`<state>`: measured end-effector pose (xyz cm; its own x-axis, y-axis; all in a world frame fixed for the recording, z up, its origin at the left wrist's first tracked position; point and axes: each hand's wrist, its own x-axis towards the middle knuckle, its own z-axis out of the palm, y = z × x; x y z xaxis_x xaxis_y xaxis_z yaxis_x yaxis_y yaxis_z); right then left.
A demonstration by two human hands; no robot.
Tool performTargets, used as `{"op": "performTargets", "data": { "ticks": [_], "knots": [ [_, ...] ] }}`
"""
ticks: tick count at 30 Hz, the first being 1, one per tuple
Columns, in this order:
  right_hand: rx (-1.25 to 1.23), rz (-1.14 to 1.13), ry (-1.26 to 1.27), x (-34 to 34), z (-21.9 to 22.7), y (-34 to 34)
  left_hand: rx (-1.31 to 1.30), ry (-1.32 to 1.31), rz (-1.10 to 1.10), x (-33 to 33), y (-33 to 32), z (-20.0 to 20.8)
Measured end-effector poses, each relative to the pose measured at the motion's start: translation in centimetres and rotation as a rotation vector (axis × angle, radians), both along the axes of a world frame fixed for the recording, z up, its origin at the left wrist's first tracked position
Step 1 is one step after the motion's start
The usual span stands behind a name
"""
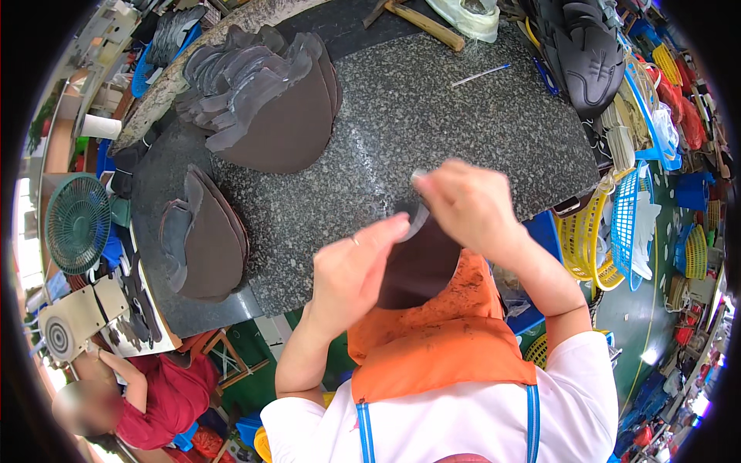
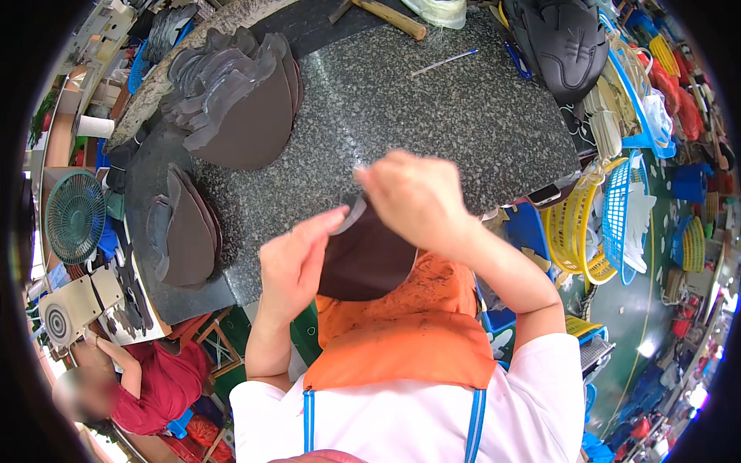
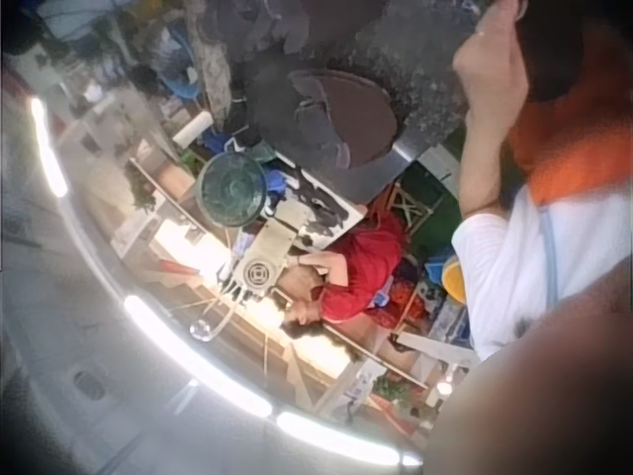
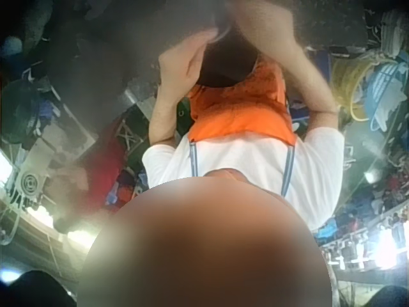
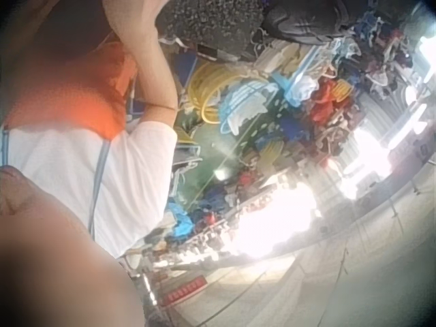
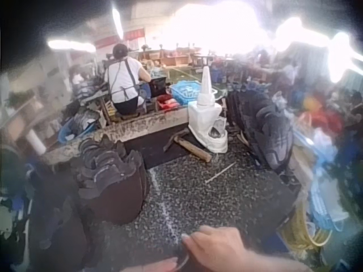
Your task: Applying adhesive and assembling shoe upper components at a manufacturing workstation.
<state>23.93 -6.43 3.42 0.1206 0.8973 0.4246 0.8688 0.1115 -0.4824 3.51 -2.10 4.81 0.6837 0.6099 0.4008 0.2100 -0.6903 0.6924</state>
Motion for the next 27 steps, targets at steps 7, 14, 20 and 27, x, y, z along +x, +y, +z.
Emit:
{"op": "performTargets", "data": {
  "ticks": [7, 14, 20, 27],
  "knots": [
    [-0.907, 0.557, 0.482, 2.1, 3.2, 2.9, 0.522, -0.170, -0.064, 0.3, -0.1, -3.5],
    [-0.221, 0.273, 0.237, 2.0, -1.9, 5.5, 0.672, 0.305, 0.069, 2.5, -0.8, -5.0],
    [-0.361, 0.103, 0.414, 3.6, 0.7, 7.9, 0.382, 0.356, -0.023, 4.1, 0.3, -3.2],
    [-0.318, 0.324, 0.238, 4.4, -1.1, 9.9, 0.219, 0.421, 0.014, 6.3, 2.1, -3.4]
  ]
}}
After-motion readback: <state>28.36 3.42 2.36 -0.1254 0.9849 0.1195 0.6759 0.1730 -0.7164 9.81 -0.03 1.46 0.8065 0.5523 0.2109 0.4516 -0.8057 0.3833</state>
